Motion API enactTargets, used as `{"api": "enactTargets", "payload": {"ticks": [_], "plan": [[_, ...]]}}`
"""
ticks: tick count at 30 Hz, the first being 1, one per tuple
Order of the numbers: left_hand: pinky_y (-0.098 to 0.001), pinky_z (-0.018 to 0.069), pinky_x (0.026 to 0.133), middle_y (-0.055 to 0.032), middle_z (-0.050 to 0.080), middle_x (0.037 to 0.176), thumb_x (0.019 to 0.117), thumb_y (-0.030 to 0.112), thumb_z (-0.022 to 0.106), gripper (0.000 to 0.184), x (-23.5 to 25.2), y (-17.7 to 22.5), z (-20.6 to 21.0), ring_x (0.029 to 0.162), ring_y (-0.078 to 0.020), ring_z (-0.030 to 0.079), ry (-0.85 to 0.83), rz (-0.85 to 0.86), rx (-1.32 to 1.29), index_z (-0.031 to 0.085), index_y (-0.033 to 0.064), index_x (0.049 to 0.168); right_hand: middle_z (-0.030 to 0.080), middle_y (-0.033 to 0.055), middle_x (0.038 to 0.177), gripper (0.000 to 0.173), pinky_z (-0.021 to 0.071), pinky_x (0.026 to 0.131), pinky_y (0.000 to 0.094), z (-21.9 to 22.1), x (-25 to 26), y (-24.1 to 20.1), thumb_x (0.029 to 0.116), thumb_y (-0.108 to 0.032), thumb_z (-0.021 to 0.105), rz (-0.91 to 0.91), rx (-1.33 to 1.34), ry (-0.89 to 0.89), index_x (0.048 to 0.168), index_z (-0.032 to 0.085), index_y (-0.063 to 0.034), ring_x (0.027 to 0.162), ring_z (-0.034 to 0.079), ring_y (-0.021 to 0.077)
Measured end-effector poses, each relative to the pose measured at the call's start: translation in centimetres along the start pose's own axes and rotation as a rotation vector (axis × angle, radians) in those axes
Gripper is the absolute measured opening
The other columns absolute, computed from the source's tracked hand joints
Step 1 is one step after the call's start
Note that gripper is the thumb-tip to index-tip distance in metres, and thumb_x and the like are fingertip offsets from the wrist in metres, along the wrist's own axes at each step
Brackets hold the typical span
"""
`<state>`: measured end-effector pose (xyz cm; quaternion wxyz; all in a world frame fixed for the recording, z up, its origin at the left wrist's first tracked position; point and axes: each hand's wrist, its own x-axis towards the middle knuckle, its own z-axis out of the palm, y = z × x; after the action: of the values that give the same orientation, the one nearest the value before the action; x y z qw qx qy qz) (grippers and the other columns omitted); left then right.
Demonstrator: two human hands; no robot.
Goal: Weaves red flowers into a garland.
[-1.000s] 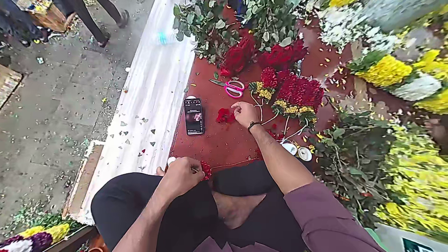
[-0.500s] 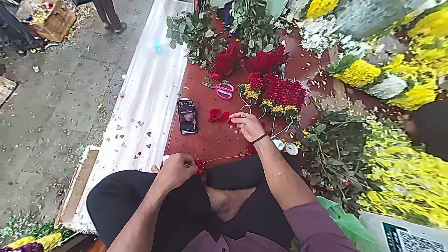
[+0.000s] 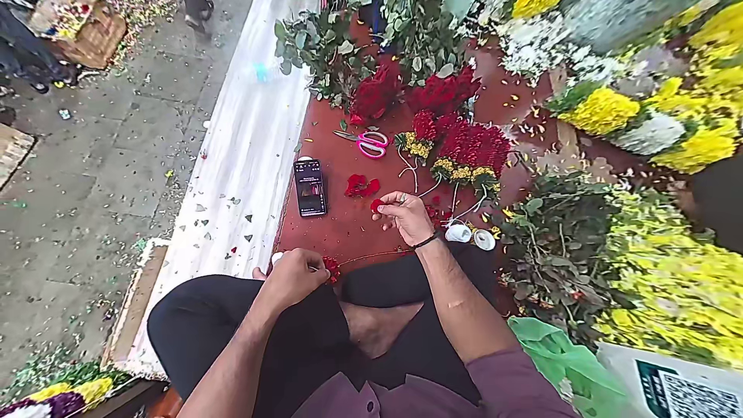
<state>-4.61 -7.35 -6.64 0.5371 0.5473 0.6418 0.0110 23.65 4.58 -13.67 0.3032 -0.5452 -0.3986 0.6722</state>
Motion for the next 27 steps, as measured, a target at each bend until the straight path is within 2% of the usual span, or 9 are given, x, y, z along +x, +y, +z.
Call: {"api": "enactTargets", "payload": {"ticks": [3, 9, 12, 16, 21, 24, 27], "plan": [[-0.0458, 0.0534, 0.066, 0.0032, 0.068, 0.073, 0.0910, 0.038, 0.070, 0.020, 0.2, -0.1, 0.1, 0.067, -0.0131, 0.064, -0.003, 0.006, -0.006, 0.075, 0.0191, 0.085, 0.074, 0.0180, 0.093, 0.018, 0.0600, 0.054, 0.0365, -0.1, 1.4, 0.2, 0.0924, 0.001, 0.068, 0.015, 0.005, 0.021, 0.111, 0.069, 0.0027, 0.070, 0.072, 0.0249], [-0.0466, 0.0524, 0.065, 0.0033, 0.068, 0.072, 0.0909, 0.038, 0.070, 0.020, 0.3, 0.0, 0.1, 0.066, -0.0133, 0.063, -0.008, -0.001, 0.011, 0.075, 0.0198, 0.084, 0.074, 0.0138, 0.086, 0.016, 0.0553, 0.050, 0.0314, 0.1, 1.6, 0.4, 0.0952, -0.003, 0.063, -0.028, -0.098, 0.053, 0.106, 0.074, 0.0002, 0.062, 0.067, 0.0186], [-0.0469, 0.0529, 0.066, 0.0032, 0.068, 0.073, 0.0909, 0.038, 0.070, 0.020, 0.3, 0.0, 0.1, 0.067, -0.0136, 0.064, -0.007, -0.002, 0.016, 0.075, 0.0197, 0.084, 0.074, 0.0130, 0.088, 0.016, 0.0567, 0.053, 0.0322, 0.3, 1.7, 0.7, 0.0945, -0.001, 0.061, -0.075, -0.109, 0.041, 0.102, 0.075, 0.0005, 0.063, 0.067, 0.0185], [-0.0470, 0.0531, 0.066, 0.0031, 0.069, 0.073, 0.0911, 0.038, 0.070, 0.020, 0.3, -0.2, 0.1, 0.068, -0.0136, 0.064, -0.002, -0.004, 0.011, 0.075, 0.0196, 0.084, 0.074, 0.0137, 0.093, 0.020, 0.0603, 0.059, 0.0343, 0.5, 1.5, 0.8, 0.0952, 0.001, 0.058, -0.112, -0.100, -0.002, 0.107, 0.075, 0.0019, 0.068, 0.069, 0.0194], [-0.0474, 0.0549, 0.068, 0.0019, 0.070, 0.076, 0.0911, 0.036, 0.070, 0.019, 0.2, -0.3, 0.0, 0.070, -0.0145, 0.066, 0.032, -0.015, -0.009, 0.076, 0.0187, 0.086, 0.075, 0.0158, 0.096, 0.035, 0.0633, 0.066, 0.0370, 1.0, 0.5, 0.3, 0.0804, 0.015, 0.065, -0.212, -0.137, -0.081, 0.113, 0.073, 0.0030, 0.073, 0.072, 0.0218], [-0.0484, 0.0557, 0.071, 0.0010, 0.072, 0.078, 0.0918, 0.035, 0.071, 0.019, 0.0, -0.2, -0.1, 0.072, -0.0148, 0.067, 0.046, -0.019, -0.022, 0.077, 0.0178, 0.087, 0.074, 0.0116, 0.092, 0.025, 0.0615, 0.062, 0.0355, 1.9, -1.8, -0.3, 0.0863, 0.005, 0.075, -0.261, -0.211, -0.086, 0.110, 0.075, -0.0034, 0.067, 0.069, 0.0210], [-0.0484, 0.0560, 0.071, 0.0017, 0.072, 0.078, 0.0912, 0.035, 0.071, 0.018, 0.1, -0.2, 0.0, 0.072, -0.0144, 0.068, 0.063, -0.031, -0.040, 0.077, 0.0183, 0.088, 0.075, 0.0106, 0.091, 0.016, 0.0625, 0.062, 0.0356, 2.5, -2.8, 0.2, 0.0934, -0.006, 0.074, -0.272, -0.229, -0.070, 0.110, 0.075, -0.0046, 0.068, 0.070, 0.0208]]}}
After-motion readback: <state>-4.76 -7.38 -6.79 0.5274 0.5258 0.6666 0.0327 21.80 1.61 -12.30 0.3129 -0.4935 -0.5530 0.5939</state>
